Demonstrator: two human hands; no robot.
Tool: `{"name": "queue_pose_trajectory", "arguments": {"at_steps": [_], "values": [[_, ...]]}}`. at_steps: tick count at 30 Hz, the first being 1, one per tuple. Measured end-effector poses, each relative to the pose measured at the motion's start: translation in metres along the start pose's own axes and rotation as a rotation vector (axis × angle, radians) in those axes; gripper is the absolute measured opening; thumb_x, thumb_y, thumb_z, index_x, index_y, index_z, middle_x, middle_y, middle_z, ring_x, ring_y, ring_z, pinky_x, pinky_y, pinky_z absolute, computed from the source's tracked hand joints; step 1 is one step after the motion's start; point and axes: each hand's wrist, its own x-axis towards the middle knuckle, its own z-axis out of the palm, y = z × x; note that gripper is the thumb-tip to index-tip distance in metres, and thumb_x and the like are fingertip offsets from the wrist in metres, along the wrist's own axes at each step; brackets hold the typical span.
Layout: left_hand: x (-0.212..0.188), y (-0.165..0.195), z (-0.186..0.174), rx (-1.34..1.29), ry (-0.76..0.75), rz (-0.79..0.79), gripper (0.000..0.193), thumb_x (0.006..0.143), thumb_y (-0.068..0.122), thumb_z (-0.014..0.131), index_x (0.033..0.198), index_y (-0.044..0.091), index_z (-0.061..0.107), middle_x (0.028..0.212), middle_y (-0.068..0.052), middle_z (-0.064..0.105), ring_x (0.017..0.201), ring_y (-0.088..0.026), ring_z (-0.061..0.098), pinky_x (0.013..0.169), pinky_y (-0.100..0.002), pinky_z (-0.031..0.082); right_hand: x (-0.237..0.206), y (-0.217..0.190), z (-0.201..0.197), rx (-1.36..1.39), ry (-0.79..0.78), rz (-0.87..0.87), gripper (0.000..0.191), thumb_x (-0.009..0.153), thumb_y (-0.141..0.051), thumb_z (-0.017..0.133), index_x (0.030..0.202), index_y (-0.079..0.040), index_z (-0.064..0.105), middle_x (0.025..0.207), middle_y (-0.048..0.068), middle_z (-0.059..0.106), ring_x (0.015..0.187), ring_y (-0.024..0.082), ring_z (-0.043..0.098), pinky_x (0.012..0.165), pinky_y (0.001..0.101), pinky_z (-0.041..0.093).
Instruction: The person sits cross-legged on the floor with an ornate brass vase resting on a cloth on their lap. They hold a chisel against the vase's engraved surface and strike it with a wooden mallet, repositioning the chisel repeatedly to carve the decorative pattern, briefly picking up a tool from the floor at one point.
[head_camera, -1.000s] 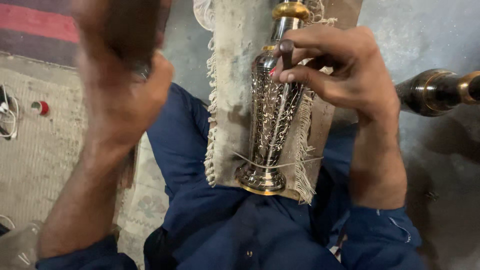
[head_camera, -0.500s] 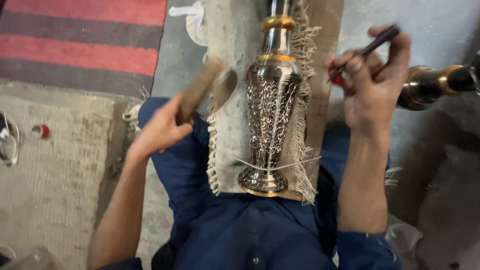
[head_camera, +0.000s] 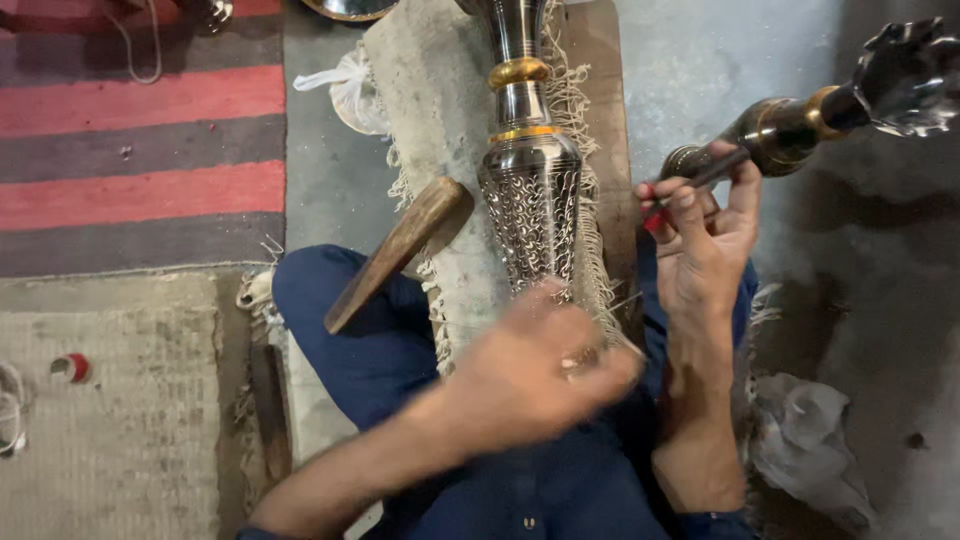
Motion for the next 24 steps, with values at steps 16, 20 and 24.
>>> {"name": "queue_pose_trajectory", "arguments": {"at_steps": [16, 20, 24], "values": [[-0.018, -0.031, 0.053, -0.254, 0.261, 0.320, 0.022, 0.094, 0.006, 0.076, 0.114, 0.008, 0.068, 0.107, -0.011, 0.062, 0.105, -0.028, 0.064, 0.109, -0.049, 0.054, -0.016, -0.023, 0.074, -0.413, -0.101, -0.147, 0.035, 0.114, 0.000, 0.063, 0.143, -0.003, 0.044, 0.106, 0.016, 0.073, 0.099, 0.024, 0.077, 0.086, 0.0332, 0.067], [-0.055, -0.062, 0.015, 0.040, 0.330, -0.162, 0.035, 0.086, 0.012, 0.079, 0.117, 0.007, 0.065, 0.118, -0.014, 0.065, 0.112, -0.039, 0.065, 0.104, -0.055, 0.053, -0.004, -0.021, 0.099, -0.620, -0.239, -0.215, 0.041, 0.111, 0.009, 0.065, 0.147, -0.001, 0.047, 0.107, 0.018, 0.075, 0.097, 0.020, 0.076, 0.087, 0.0300, 0.066], [-0.097, -0.107, -0.024, -0.053, 0.180, -0.737, 0.060, 0.079, 0.023, 0.079, 0.131, 0.000, 0.057, 0.107, -0.027, 0.066, 0.096, -0.047, 0.065, 0.082, -0.050, 0.052, -0.003, -0.017, 0.108, -0.637, -0.290, -0.292, 0.034, 0.113, 0.013, 0.064, 0.140, 0.001, 0.048, 0.108, 0.020, 0.075, 0.097, 0.017, 0.073, 0.088, 0.0261, 0.062]]}}
